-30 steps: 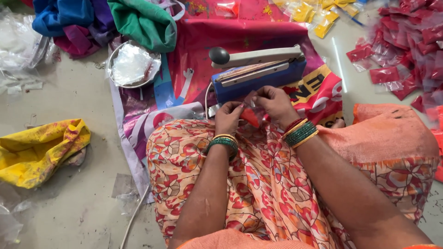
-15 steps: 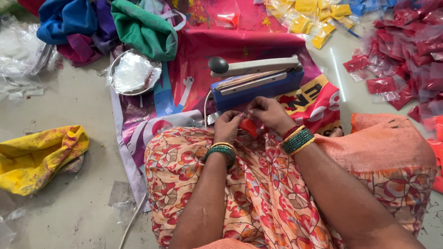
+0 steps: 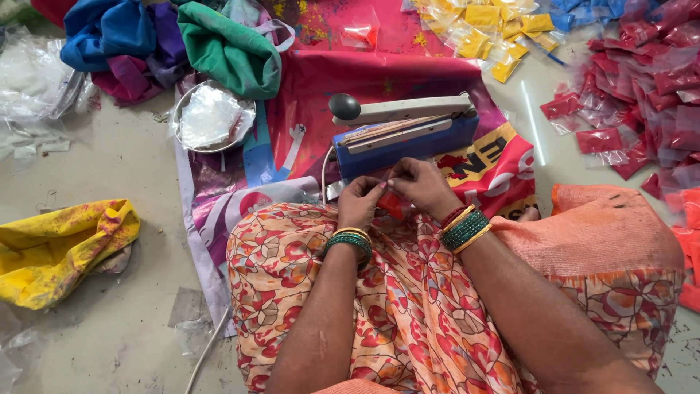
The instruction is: The person seals small plastic packets containing colored powder using a manual heat sealer.
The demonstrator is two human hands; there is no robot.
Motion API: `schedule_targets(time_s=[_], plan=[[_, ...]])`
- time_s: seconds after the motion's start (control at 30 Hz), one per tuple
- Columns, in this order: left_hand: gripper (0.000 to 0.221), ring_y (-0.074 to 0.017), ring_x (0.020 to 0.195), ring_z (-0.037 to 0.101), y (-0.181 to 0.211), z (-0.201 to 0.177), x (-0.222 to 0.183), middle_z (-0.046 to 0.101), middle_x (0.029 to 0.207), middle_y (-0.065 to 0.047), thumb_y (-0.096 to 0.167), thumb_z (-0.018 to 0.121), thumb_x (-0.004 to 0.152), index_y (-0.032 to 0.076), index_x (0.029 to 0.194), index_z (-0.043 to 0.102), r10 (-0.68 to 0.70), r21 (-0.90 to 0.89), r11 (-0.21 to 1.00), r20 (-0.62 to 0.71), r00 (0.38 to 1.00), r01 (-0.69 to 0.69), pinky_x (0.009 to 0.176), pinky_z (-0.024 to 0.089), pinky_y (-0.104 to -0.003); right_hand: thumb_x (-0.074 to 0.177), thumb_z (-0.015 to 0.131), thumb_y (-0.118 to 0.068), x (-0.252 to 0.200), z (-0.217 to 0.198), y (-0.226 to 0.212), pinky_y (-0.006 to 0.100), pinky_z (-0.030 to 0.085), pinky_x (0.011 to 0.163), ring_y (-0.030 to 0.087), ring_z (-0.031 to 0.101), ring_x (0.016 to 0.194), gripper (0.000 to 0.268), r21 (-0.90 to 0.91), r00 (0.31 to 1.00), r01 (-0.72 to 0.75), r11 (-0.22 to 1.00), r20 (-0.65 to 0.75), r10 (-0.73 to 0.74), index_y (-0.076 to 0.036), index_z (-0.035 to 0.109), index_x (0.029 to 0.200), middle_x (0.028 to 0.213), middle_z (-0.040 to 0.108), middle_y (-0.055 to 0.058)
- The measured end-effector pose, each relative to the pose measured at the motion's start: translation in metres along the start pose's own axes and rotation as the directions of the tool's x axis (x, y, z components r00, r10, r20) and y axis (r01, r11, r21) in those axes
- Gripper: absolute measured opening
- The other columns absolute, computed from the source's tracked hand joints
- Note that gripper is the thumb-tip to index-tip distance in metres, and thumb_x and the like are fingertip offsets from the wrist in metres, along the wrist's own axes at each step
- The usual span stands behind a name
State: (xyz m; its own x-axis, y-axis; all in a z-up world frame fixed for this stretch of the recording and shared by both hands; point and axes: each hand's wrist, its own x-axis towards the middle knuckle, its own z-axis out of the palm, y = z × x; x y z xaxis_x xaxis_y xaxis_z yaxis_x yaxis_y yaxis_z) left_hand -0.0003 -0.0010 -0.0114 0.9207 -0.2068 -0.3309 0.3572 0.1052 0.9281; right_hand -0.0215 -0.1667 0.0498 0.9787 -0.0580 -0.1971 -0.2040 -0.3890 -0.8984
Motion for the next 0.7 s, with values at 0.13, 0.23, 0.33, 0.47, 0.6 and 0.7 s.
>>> schedule_targets(time_s=[0.13,0.23,0.33,0.47,0.6,0.7], plan=[[0.018,-0.0128,0.074,0.068,0.003,-0.002,0.002,0.075,0.091,-0.005,0.017,0.075,0.092,0.002,0.102,0.073,0.012,-0.068,0.998,-0.008,1.000,-0.012,0.060,0.057,-0.027,0.091,0.072,-0.015,-0.003,-0.003,-0.006,0.032,0.062,0.074,0.014,0.072,0.084,0.021,0.130,0.999,-0.048,0.990,0.028,0.044,-0.003,0.070,0.108,0.097,0.076,0.007],[0.014,-0.0121,0.079,0.070,0.002,-0.005,0.002,0.076,0.092,-0.004,0.012,0.075,0.092,0.002,0.101,0.074,0.068,-0.181,0.981,-0.033,0.997,-0.073,0.068,0.058,-0.026,0.094,0.073,-0.022,-0.006,-0.007,-0.013,0.030,0.061,0.075,0.011,0.069,0.087,0.033,0.426,0.994,-0.017,0.904,-0.094,0.063,-0.006,0.062,0.121,0.103,0.071,0.003],[0.010,-0.0116,0.083,0.070,0.005,-0.008,0.001,0.077,0.093,-0.005,0.006,0.077,0.091,0.002,0.100,0.076,0.149,-0.283,0.944,-0.083,0.985,-0.167,0.077,0.058,-0.025,0.095,0.071,-0.028,-0.013,-0.010,-0.021,0.029,0.058,0.073,0.012,0.070,0.083,0.038,0.644,0.979,-0.085,0.760,-0.086,0.183,-0.008,0.058,0.125,0.098,0.073,0.002],[0.010,-0.0118,0.083,0.069,0.004,-0.010,0.000,0.077,0.093,-0.005,0.004,0.078,0.090,0.002,0.100,0.077,0.147,-0.369,0.909,-0.148,0.978,-0.193,0.078,0.055,-0.025,0.092,0.075,-0.025,-0.023,-0.004,-0.009,0.029,0.056,0.068,0.014,0.068,0.076,0.031,0.665,0.983,-0.171,0.727,0.068,0.169,-0.005,0.066,0.114,0.091,0.074,0.005],[0.010,-0.0118,0.083,0.069,0.001,-0.010,-0.002,0.076,0.092,-0.005,0.005,0.078,0.090,0.001,0.099,0.077,0.141,-0.431,0.881,-0.152,0.978,-0.194,0.079,0.056,-0.025,0.089,0.078,-0.017,-0.027,0.000,0.002,0.027,0.057,0.069,0.012,0.068,0.076,0.018,0.676,0.987,-0.141,0.724,0.044,0.152,-0.004,0.073,0.101,0.087,0.074,0.004],[0.010,-0.0116,0.082,0.069,0.010,-0.008,-0.009,0.076,0.092,-0.005,0.004,0.078,0.089,0.001,0.099,0.077,0.122,-0.413,0.894,-0.153,0.981,-0.176,0.078,0.056,-0.025,0.091,0.076,-0.017,-0.030,-0.003,-0.002,0.028,0.054,0.064,0.013,0.066,0.073,0.014,0.641,0.979,-0.173,0.748,0.029,0.203,-0.005,0.072,0.097,0.084,0.073,0.004]])
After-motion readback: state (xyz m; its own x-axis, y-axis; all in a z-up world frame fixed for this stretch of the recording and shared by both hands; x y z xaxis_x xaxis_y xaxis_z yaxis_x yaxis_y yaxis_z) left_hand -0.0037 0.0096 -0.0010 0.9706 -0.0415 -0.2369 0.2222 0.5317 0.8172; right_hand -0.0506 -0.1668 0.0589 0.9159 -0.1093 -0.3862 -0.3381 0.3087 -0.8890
